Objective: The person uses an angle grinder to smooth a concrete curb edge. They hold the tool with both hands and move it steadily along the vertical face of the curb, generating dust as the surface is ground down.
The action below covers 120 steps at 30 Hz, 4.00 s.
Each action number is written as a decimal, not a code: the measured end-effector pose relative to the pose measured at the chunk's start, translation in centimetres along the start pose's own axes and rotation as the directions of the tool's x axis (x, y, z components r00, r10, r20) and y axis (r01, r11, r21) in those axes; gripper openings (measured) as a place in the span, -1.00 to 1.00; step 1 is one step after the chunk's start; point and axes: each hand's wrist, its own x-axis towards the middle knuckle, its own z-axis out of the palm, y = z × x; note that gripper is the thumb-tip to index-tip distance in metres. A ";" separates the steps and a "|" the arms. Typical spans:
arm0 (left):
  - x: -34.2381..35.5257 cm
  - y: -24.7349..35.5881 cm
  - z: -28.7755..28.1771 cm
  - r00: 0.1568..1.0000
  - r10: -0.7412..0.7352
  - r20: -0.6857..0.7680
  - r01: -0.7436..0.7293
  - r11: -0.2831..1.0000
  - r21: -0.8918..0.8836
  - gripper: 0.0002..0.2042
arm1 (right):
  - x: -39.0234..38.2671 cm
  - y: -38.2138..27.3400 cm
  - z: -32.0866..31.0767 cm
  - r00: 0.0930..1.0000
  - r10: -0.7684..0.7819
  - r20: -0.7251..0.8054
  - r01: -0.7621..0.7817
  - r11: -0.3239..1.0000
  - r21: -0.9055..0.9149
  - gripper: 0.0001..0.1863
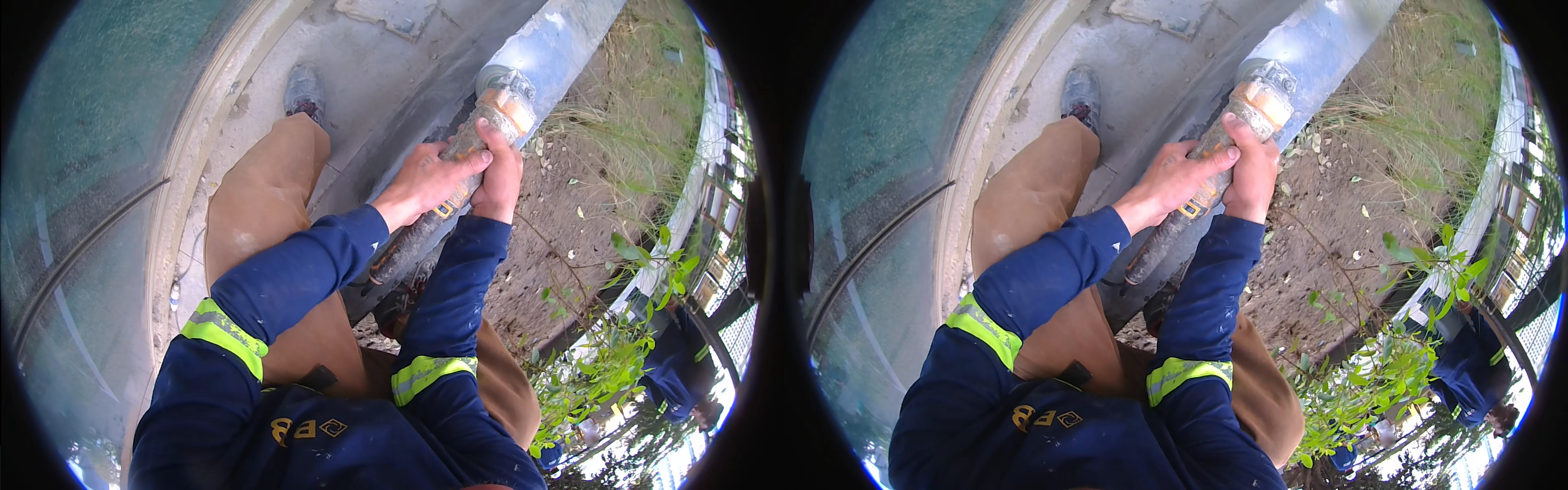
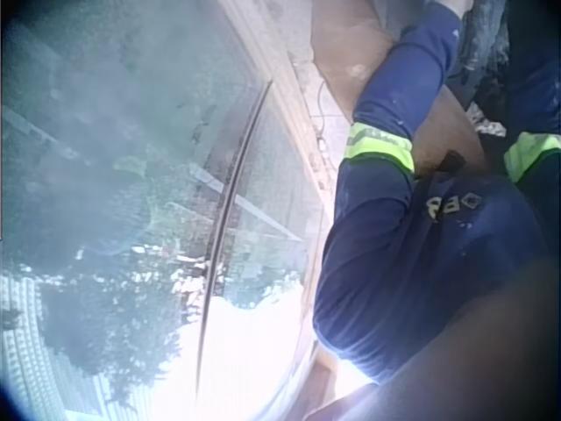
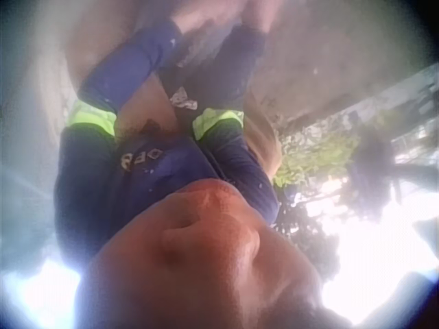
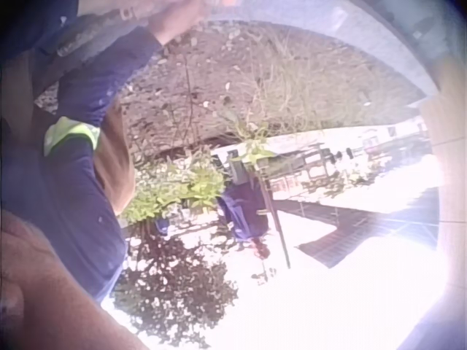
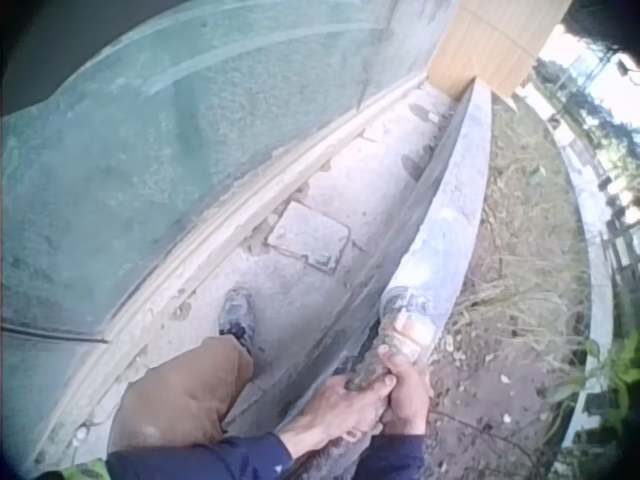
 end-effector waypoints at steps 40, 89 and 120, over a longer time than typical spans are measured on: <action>-0.1 -1.4 -0.1 0.993 0.106 -0.051 -0.067 0.867 0.494 -0.27 | -2.1 0.6 -0.9 0.998 -0.022 0.058 0.011 0.981 0.192 -0.45; 1.7 -4.6 -0.9 0.991 0.076 -0.111 -0.059 0.986 0.155 -0.38 | -0.7 0.5 0.2 0.999 0.041 -0.026 -0.041 0.999 -0.018 -0.43; 0.1 -2.2 0.1 0.997 0.035 -0.063 -0.015 0.955 0.295 -0.31 | -1.3 0.5 -1.0 0.999 -0.022 -0.030 0.021 1.000 -0.014 -0.54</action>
